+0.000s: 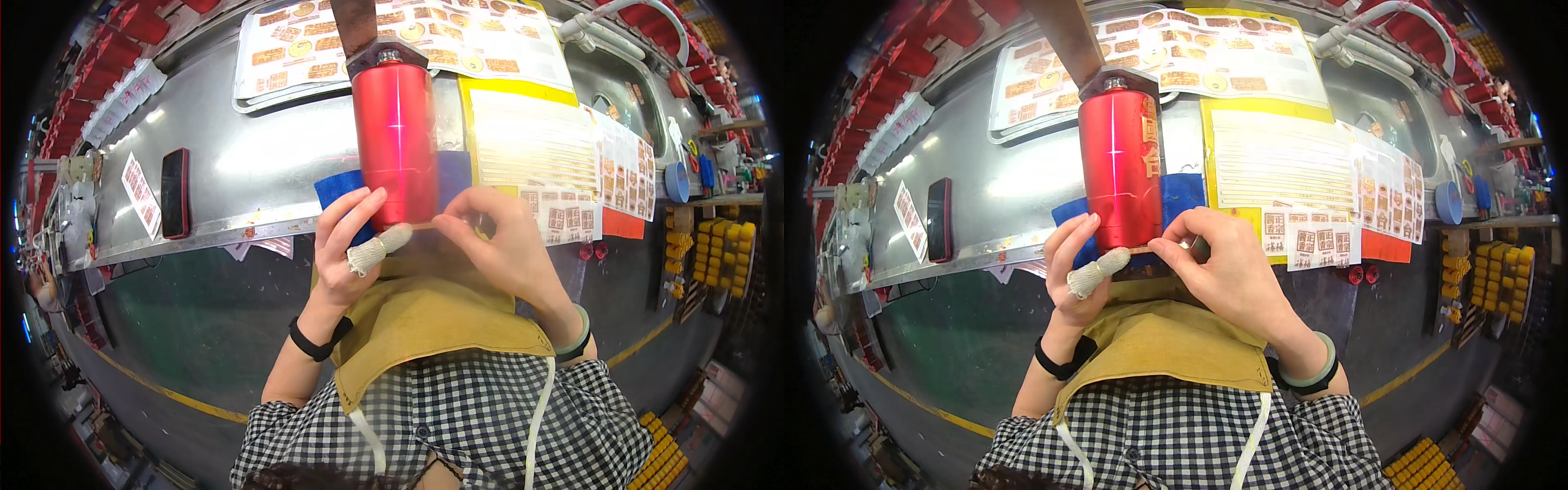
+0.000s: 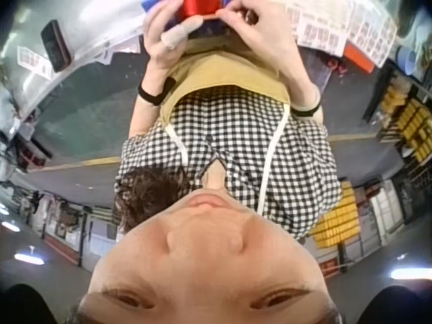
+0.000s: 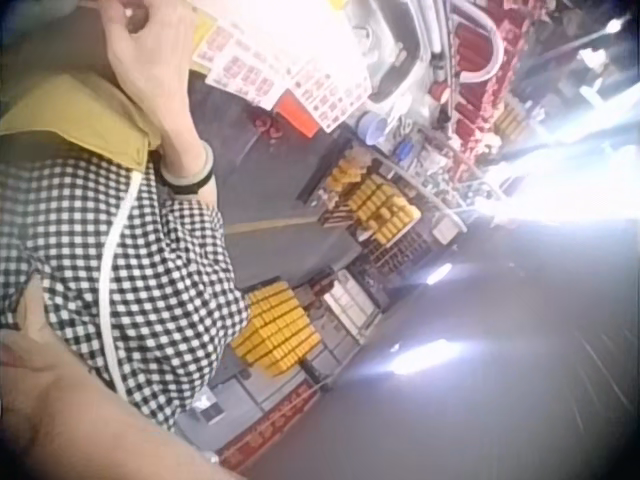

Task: The recorder is applying branding labels and decorative stickers to red cylindrical liquor bottles on a factory assembly line.

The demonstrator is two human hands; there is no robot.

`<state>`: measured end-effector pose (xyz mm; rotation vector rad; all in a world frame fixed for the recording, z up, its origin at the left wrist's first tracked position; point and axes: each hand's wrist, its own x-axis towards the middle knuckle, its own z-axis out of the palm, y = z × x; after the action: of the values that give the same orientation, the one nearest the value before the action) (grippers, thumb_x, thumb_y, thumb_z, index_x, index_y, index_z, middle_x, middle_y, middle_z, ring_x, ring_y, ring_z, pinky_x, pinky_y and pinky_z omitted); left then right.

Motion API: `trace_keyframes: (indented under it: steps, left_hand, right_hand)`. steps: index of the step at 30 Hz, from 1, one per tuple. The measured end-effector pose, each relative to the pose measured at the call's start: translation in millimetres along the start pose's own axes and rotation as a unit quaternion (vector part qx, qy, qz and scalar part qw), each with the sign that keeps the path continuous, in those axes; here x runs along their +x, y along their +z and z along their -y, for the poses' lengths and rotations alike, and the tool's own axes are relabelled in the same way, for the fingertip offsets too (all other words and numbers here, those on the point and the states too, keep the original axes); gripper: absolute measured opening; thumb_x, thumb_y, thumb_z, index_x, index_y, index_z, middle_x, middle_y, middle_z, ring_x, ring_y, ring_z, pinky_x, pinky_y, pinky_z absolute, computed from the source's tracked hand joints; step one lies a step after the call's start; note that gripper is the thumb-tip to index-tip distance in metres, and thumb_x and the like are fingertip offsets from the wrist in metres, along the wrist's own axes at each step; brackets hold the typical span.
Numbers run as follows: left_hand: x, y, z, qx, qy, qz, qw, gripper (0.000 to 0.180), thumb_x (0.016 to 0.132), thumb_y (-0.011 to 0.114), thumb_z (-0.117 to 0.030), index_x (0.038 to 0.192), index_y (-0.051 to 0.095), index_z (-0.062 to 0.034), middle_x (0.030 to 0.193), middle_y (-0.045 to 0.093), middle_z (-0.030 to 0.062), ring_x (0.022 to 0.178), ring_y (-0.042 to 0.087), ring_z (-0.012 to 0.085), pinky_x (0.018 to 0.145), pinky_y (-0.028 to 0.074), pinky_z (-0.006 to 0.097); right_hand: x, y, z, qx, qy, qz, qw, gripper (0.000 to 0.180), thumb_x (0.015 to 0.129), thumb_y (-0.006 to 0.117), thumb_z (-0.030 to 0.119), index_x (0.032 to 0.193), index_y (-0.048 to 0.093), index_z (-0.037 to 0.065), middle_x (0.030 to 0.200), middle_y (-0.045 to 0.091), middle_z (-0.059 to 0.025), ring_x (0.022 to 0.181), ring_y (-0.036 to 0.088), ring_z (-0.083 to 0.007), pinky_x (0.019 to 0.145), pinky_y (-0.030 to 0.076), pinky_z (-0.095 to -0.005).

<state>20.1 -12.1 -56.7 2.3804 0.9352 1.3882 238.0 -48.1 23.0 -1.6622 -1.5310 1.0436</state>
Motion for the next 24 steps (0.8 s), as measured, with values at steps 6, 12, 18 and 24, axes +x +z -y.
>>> trace_keyframes:
  steps: [6, 12, 18, 24]
  left_hand:
    - [5.3, 8.0, 2.6, -0.039, 0.009, -0.029, 0.999, 0.023, 0.078, 0.076, 0.007, 0.094, 0.079, -0.0092, 0.117, 0.074, 0.012, 0.115, 0.066, 0.0357, 0.089, 0.064, 0.042]
    - [0.1, 7.4, -3.7, -0.042, -0.074, -0.059, 0.995, 0.031, 0.079, 0.081, 0.005, 0.105, 0.076, -0.0093, 0.118, 0.073, 0.0134, 0.111, 0.069, 0.0367, 0.094, 0.058, 0.042]
    - [-0.6, 5.1, -3.8, 0.039, 0.012, -0.024, 0.999, 0.032, 0.078, 0.082, 0.005, 0.106, 0.073, -0.0076, 0.12, 0.072, 0.0143, 0.115, 0.066, 0.0374, 0.094, 0.058, 0.043]
    - [7.5, 3.9, -2.5, -0.023, 0.003, 0.017, 1.0, 0.023, 0.077, 0.08, 0.009, 0.094, 0.074, -0.0047, 0.121, 0.072, 0.0135, 0.118, 0.064, 0.0405, 0.096, 0.059, 0.048]
  right_hand:
    - [2.2, 0.8, -2.8, -0.001, -0.001, 0.0, 1.0, 0.024, 0.093, 0.076, 0.02, 0.089, 0.069, -0.003, 0.077, 0.069, -0.0098, 0.063, 0.063, -0.0168, 0.061, 0.051, -0.0307]
    - [2.2, -1.7, -1.6, 0.002, 0.011, 0.005, 1.0, 0.024, 0.093, 0.076, 0.02, 0.091, 0.07, -0.003, 0.077, 0.069, -0.01, 0.063, 0.063, -0.0162, 0.061, 0.051, -0.0308]
    - [2.8, -3.4, -8.0, -0.005, 0.006, 0.002, 1.0, 0.024, 0.093, 0.076, 0.02, 0.091, 0.07, -0.002, 0.077, 0.069, -0.0104, 0.064, 0.063, -0.0165, 0.061, 0.051, -0.031]
    - [2.6, -3.3, -5.1, 0.001, 0.007, 0.003, 1.0, 0.024, 0.093, 0.076, 0.02, 0.091, 0.07, -0.003, 0.077, 0.069, -0.0103, 0.064, 0.063, -0.0164, 0.061, 0.051, -0.031]
